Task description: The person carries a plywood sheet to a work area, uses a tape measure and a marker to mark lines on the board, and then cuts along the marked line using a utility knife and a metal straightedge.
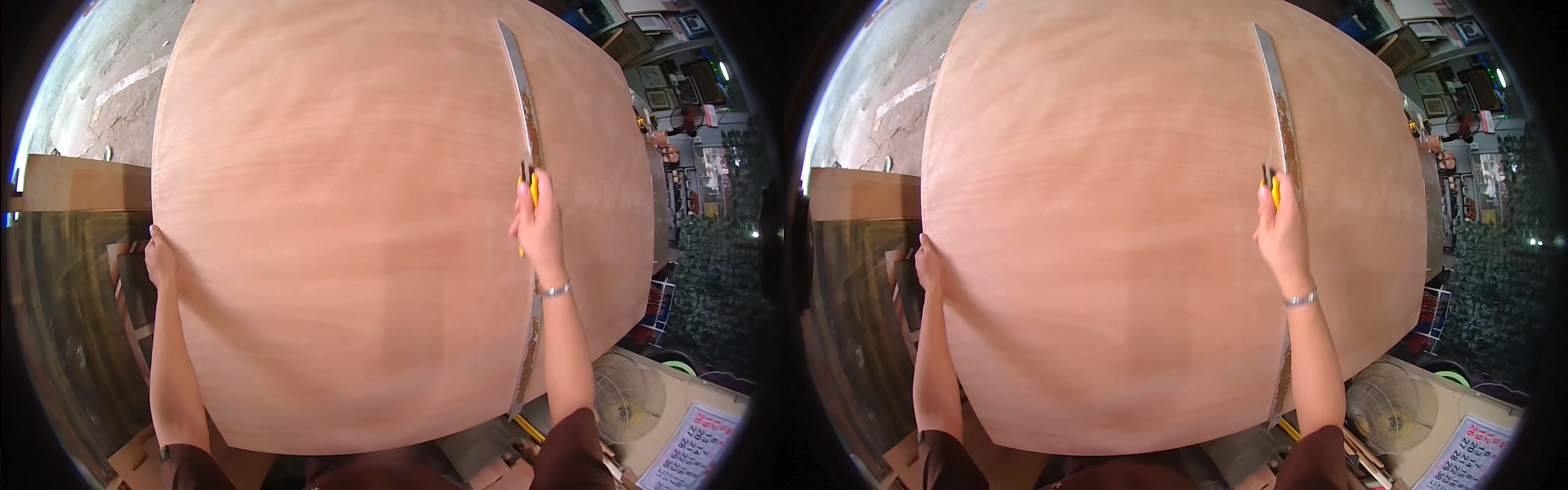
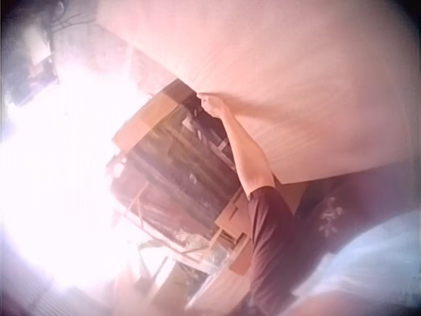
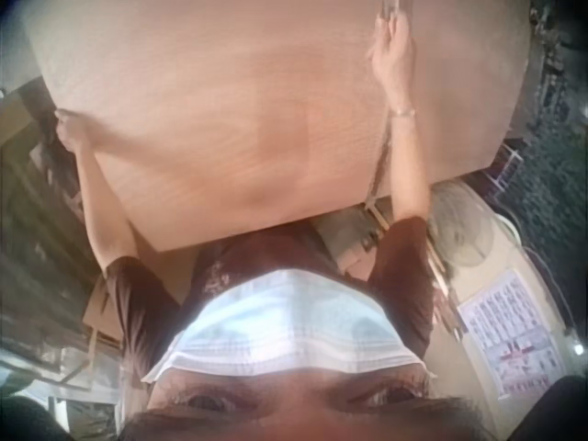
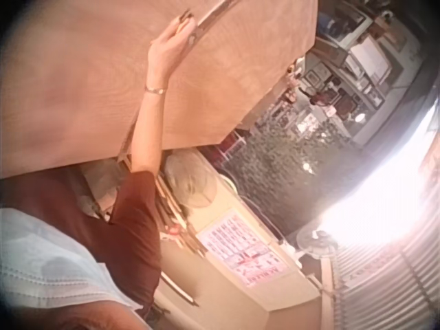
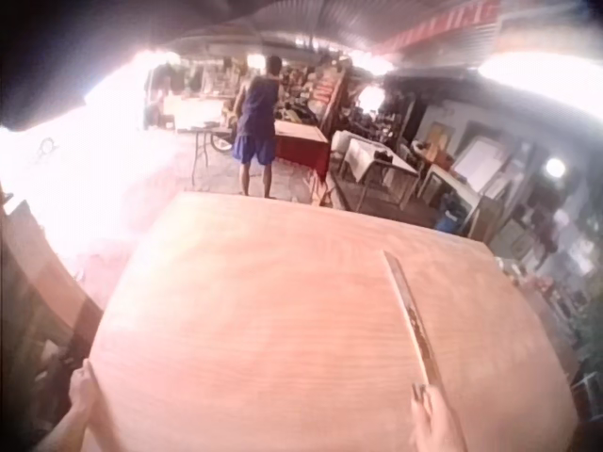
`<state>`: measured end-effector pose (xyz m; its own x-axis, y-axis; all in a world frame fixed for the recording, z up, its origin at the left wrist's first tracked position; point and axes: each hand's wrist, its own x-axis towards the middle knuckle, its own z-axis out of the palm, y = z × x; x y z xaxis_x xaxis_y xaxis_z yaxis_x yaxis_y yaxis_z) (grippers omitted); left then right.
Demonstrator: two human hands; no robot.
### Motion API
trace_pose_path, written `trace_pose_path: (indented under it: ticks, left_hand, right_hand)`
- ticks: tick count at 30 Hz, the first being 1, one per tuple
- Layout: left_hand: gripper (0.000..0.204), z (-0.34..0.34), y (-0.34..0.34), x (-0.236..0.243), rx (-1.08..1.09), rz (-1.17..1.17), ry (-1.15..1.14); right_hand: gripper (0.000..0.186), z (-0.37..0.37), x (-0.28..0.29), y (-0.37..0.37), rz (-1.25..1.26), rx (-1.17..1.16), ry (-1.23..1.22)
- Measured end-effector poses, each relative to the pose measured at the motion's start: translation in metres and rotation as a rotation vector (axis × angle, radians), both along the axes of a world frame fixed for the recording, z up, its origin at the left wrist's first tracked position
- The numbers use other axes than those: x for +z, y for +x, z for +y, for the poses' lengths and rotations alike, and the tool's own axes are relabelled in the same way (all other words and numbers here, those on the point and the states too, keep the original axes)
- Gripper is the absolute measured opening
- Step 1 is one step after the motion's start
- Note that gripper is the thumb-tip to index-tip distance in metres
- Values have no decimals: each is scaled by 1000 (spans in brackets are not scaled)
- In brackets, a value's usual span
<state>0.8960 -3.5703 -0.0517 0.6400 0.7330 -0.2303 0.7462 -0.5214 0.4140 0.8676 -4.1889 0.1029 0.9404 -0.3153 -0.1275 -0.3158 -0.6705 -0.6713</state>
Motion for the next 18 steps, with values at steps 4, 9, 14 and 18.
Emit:
trace_pose_path:
  ticks: [4,9,14,18]
  left_hand:
    - [73,3,-2,-5,-18,-13,-31]
    - [71,-1,10,-1,-7,-60,-25]
    - [68,-2,15,36,-32,-27,108]
    - [66,8,8,55,-5,-9,85]
  right_hand:
    - [49,-28,-24,52,-8,-54,-371]
    - [71,-94,-62,47,134,-211,-637]
    - [70,-136,-108,36,-5,-120,-565]
    - [59,-125,-109,25,23,-132,-430]
